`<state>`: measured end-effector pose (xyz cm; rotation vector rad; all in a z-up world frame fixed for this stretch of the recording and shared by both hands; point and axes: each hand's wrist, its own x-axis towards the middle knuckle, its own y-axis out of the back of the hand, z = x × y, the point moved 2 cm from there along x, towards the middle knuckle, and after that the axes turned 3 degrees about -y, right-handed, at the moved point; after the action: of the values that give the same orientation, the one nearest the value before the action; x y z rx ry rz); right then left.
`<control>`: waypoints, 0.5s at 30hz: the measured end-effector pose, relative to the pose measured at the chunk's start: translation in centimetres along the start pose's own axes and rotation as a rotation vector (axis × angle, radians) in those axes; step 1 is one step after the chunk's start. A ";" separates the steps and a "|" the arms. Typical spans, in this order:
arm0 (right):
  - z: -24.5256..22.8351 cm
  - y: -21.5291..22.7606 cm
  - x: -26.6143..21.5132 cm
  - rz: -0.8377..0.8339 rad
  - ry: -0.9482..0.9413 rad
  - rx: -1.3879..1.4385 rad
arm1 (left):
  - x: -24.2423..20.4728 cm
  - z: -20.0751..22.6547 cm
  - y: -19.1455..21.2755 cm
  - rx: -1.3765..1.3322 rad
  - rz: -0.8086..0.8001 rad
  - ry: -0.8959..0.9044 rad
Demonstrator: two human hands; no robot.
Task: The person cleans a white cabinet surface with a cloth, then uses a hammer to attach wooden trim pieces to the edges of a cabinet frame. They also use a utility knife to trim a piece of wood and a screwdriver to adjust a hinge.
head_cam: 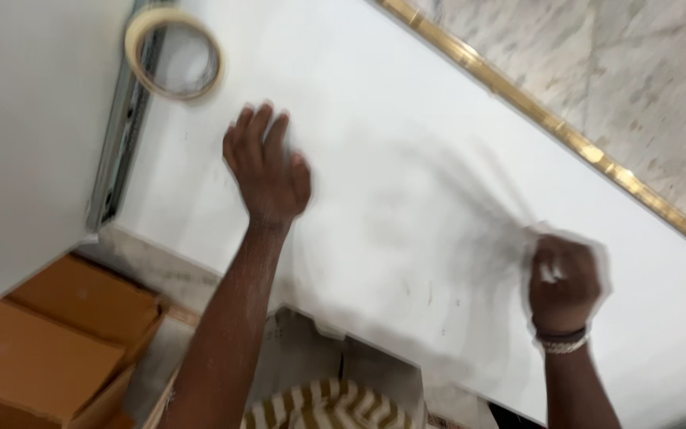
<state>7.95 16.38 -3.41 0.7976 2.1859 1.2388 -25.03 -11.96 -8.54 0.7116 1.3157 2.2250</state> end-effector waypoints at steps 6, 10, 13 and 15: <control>-4.6 -6.2 -7.8 0.192 0.077 -0.075 | -0.7 -1.1 -1.2 0.037 -0.013 0.008; -13.8 -11.0 -20.9 -0.132 0.193 0.038 | -1.2 -1.7 -2.3 0.040 0.002 -0.009; -13.4 -11.5 -26.2 -0.196 0.247 0.135 | -0.8 -2.5 -3.8 0.070 0.009 -0.023; -9.4 -8.6 -26.2 0.163 0.135 0.024 | -1.8 -3.2 -3.7 0.070 0.005 -0.055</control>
<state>18.01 -10.98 -3.11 0.9422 2.2840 1.3849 -25.23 -13.51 -13.48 0.7962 1.3715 2.1568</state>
